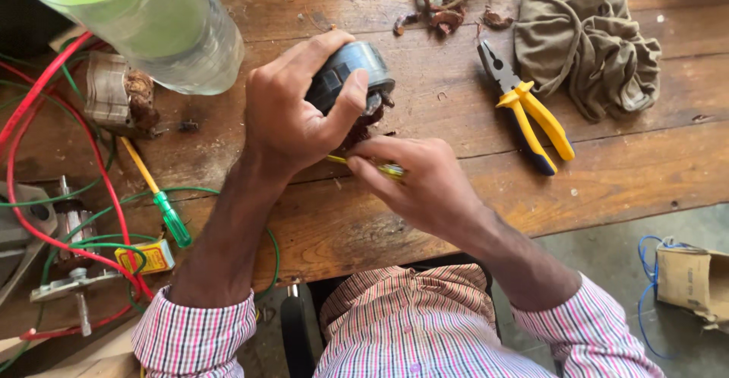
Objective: The person holds a burnt electric motor stator on a wooden workbench and uses a screwdriver to pry and dig burnt copper windings out of the stator core, occasionally using pliers to pull out loosened wire pieces and turning the stator to work around it.
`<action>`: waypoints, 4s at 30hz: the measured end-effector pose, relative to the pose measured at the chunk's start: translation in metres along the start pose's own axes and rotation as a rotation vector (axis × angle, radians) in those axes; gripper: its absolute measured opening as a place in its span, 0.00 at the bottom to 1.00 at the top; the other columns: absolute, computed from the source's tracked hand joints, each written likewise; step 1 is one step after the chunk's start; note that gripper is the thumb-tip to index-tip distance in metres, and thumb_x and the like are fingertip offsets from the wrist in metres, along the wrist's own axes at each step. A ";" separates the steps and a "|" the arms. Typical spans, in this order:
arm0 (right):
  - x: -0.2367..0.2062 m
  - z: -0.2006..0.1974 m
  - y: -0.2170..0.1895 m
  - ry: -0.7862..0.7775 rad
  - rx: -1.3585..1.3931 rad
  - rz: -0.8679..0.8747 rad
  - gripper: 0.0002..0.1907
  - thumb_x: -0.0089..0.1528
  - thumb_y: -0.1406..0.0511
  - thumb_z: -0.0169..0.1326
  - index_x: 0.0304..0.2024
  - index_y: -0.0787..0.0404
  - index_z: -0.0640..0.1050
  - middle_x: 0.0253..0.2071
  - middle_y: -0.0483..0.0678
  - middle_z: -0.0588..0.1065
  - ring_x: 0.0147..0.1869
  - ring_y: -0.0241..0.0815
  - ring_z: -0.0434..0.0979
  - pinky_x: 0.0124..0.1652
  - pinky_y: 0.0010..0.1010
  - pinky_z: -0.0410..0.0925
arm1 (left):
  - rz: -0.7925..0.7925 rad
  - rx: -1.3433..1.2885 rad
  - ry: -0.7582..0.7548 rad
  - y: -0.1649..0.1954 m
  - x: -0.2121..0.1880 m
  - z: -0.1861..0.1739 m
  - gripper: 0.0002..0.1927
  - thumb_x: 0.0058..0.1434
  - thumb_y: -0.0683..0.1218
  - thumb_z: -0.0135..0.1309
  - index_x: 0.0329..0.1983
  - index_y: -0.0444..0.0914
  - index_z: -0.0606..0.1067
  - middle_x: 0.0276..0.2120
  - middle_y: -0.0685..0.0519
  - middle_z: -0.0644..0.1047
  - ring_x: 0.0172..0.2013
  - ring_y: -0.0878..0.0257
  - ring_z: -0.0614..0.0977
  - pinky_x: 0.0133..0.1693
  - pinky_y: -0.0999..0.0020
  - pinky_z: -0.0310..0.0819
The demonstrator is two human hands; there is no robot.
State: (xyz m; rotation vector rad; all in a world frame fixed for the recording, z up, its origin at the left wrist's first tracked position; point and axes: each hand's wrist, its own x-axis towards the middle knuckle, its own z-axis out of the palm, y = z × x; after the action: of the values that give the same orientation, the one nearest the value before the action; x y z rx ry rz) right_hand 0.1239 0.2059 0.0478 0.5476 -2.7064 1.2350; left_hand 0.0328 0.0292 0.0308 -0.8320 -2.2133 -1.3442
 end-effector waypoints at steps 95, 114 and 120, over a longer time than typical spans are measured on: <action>-0.034 -0.013 0.040 0.395 -0.152 -0.070 0.26 0.64 0.70 0.63 0.64 0.61 0.74 0.66 0.53 0.72 0.63 0.45 0.78 0.52 0.30 0.76 | 0.210 0.264 0.023 -0.005 0.010 -0.015 0.16 0.67 0.52 0.64 0.49 0.38 0.79 0.43 0.48 0.74 0.43 0.52 0.73 0.47 0.55 0.71; -0.049 0.016 -0.004 0.194 0.085 0.034 0.32 0.61 0.69 0.61 0.67 0.66 0.68 0.61 0.56 0.75 0.63 0.47 0.77 0.57 0.35 0.70 | 0.015 0.206 0.003 -0.013 0.012 -0.031 0.16 0.70 0.55 0.63 0.41 0.38 0.82 0.32 0.51 0.80 0.34 0.57 0.81 0.37 0.59 0.75; -0.057 0.038 -0.027 0.112 0.023 -0.125 0.33 0.58 0.70 0.63 0.65 0.71 0.69 0.63 0.62 0.72 0.67 0.60 0.72 0.65 0.44 0.65 | -0.165 -0.209 -0.251 -0.007 0.013 -0.042 0.21 0.67 0.59 0.60 0.50 0.38 0.83 0.41 0.49 0.85 0.41 0.62 0.86 0.43 0.67 0.79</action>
State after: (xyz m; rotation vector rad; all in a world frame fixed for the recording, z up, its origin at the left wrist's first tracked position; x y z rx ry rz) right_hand 0.1882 0.1774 0.0274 0.6208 -2.5282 1.2277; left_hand 0.0200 -0.0073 0.0528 -0.9554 -2.4053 -1.6523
